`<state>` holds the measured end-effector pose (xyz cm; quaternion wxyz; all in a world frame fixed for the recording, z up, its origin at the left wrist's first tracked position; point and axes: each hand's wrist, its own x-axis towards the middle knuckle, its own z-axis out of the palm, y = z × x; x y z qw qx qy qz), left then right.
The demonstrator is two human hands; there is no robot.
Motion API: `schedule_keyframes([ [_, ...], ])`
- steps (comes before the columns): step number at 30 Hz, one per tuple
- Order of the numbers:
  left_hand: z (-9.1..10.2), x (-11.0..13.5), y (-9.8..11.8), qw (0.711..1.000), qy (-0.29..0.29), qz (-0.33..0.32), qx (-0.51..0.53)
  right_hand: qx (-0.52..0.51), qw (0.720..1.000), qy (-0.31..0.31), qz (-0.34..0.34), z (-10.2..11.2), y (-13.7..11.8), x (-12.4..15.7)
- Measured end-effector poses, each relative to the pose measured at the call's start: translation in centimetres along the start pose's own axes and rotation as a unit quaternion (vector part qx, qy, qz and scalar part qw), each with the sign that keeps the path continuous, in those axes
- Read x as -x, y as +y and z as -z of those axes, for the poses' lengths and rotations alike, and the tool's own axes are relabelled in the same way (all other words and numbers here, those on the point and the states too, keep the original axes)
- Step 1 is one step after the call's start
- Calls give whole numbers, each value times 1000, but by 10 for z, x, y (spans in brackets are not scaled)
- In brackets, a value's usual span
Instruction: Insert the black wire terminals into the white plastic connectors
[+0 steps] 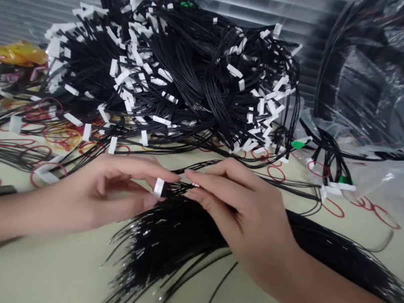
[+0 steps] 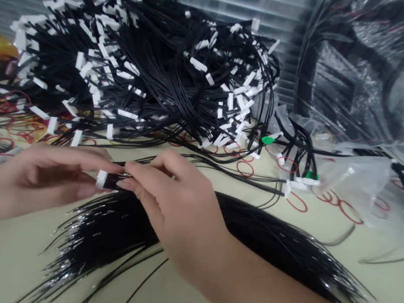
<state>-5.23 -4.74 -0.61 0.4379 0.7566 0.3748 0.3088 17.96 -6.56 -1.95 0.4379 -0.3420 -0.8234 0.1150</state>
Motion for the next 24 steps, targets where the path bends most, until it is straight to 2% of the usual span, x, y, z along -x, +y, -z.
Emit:
schedule_keyframes([
  [2, 8, 1, 0, 993, -17, -73, -93, -40, 999, -7, -22, 6, -2, -5],
  [4, 15, 1, 0, 969, -18, -150, -195, -65, 997, -8, -40, 9, -5, -7],
  [6, 18, 1, -1, 943, 8, -206, -262, -60, 997, -6, -49, 9, -9, -7],
  [8, 17, 1, -1, 927, 49, -227, -295, -35, 999, -3, -36, 7, -14, -4],
  [11, 9, 2, 2, 937, 76, -188, -283, 25, 1000, 0, 4, 3, -21, 4],
  [15, -1, 1, 6, 980, 82, -71, -168, 105, 992, -44, 60, -6, -21, 16],
  [18, -2, -1, 3, 991, 95, -18, -91, 116, 984, -54, 120, -16, -13, 21],
  [21, 0, -5, -2, 992, 73, 2, -101, 43, 996, -32, 65, -21, -1, 18],
  [24, 2, -7, -5, 992, 7, 17, -123, -13, 999, 14, -27, -18, 11, 10],
])
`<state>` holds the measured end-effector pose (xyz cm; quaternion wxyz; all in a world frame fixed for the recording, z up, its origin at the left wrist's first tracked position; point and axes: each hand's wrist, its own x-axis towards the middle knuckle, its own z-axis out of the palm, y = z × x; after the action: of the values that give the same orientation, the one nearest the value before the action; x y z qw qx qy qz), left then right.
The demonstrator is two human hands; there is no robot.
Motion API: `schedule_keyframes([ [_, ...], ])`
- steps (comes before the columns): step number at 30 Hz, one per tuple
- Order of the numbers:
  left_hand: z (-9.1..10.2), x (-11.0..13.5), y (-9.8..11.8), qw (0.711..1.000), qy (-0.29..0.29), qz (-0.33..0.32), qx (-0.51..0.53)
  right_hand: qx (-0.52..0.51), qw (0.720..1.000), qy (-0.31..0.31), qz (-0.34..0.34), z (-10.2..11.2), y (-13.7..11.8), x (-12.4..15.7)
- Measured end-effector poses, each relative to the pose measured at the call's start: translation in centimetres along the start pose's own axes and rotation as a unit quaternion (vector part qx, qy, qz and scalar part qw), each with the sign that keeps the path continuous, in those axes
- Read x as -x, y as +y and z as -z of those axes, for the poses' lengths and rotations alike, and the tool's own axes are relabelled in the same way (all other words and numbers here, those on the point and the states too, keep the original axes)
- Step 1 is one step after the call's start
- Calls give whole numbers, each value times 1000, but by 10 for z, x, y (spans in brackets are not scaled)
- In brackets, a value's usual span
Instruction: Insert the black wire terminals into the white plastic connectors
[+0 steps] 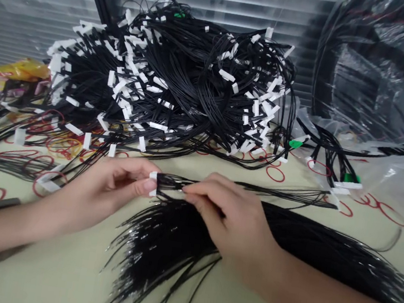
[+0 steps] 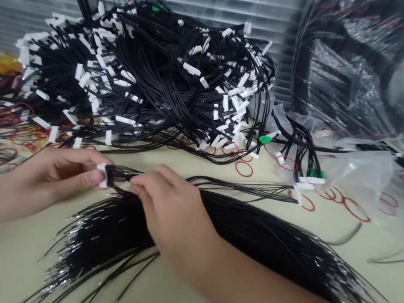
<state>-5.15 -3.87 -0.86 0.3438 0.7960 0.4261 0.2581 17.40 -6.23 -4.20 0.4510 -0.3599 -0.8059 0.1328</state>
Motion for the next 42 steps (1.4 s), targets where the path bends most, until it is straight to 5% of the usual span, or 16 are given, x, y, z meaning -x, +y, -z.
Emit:
schedule_keyframes([
  [4, -2, 0, 1, 998, -60, 29, -7, -13, 999, 10, -47, 6, 6, -7],
  [9, -3, -4, -4, 995, -55, 39, 71, 11, 998, -21, 66, 4, -6, 2],
  [19, -7, 3, 0, 994, -66, 34, 78, 46, 998, 51, -7, -7, -10, 9],
  [42, -8, 2, -2, 990, -95, 47, 91, 75, 995, 67, 20, -9, -12, 12],
])
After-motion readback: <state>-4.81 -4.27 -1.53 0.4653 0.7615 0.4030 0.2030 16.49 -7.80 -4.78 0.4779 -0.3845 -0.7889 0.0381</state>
